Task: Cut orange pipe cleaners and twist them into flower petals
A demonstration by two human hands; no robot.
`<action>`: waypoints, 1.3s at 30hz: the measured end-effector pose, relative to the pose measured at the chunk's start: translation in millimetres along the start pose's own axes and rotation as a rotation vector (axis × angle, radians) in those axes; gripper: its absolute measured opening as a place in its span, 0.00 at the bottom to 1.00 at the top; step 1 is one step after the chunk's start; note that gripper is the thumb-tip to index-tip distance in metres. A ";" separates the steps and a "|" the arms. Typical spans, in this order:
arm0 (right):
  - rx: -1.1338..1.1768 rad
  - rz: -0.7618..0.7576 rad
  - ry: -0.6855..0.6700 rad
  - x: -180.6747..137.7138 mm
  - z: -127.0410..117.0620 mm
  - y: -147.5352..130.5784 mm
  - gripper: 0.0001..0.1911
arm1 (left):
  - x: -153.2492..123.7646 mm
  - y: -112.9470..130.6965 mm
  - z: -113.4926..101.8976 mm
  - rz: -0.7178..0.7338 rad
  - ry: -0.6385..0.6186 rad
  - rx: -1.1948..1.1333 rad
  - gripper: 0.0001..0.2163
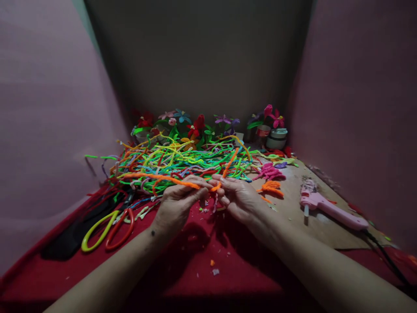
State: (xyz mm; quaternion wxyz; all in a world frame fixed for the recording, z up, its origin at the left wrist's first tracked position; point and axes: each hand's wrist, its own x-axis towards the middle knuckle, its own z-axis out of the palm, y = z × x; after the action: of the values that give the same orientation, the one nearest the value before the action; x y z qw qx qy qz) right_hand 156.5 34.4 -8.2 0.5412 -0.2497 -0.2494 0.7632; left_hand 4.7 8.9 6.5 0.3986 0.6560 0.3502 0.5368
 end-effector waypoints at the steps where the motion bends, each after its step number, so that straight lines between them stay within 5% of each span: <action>1: 0.019 -0.009 0.005 0.1 -0.1 -0.8 0.04 | -0.4 -1.3 -0.4 -0.051 -0.014 -0.006 0.04; 8: -0.051 -0.071 -0.114 0.2 -3.1 0.0 0.10 | 6.9 4.2 -0.3 -0.317 -0.060 -0.108 0.09; 16: -0.435 -0.193 -0.033 -7.7 0.7 8.7 0.12 | 20.2 -5.0 9.3 -0.302 0.007 -0.088 0.12; 23: -0.576 -0.199 -0.009 -11.9 3.9 7.7 0.13 | 15.6 -9.3 12.2 -0.394 -0.061 -0.194 0.13; 32: -0.467 -0.006 -0.081 -14.1 3.8 10.3 0.09 | 19.0 -17.7 3.8 -0.407 0.134 -0.472 0.08; 39: -0.168 0.249 -0.173 -11.1 0.8 12.0 0.06 | 17.7 -19.0 -7.0 -0.348 0.069 -0.464 0.09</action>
State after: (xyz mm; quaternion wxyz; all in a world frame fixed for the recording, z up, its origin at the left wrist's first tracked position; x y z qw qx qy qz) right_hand 150.7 20.3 -14.3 0.3963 -0.2566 -0.3251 0.8194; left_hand 0.4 33.9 -2.4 0.6119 0.4589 0.3385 0.5480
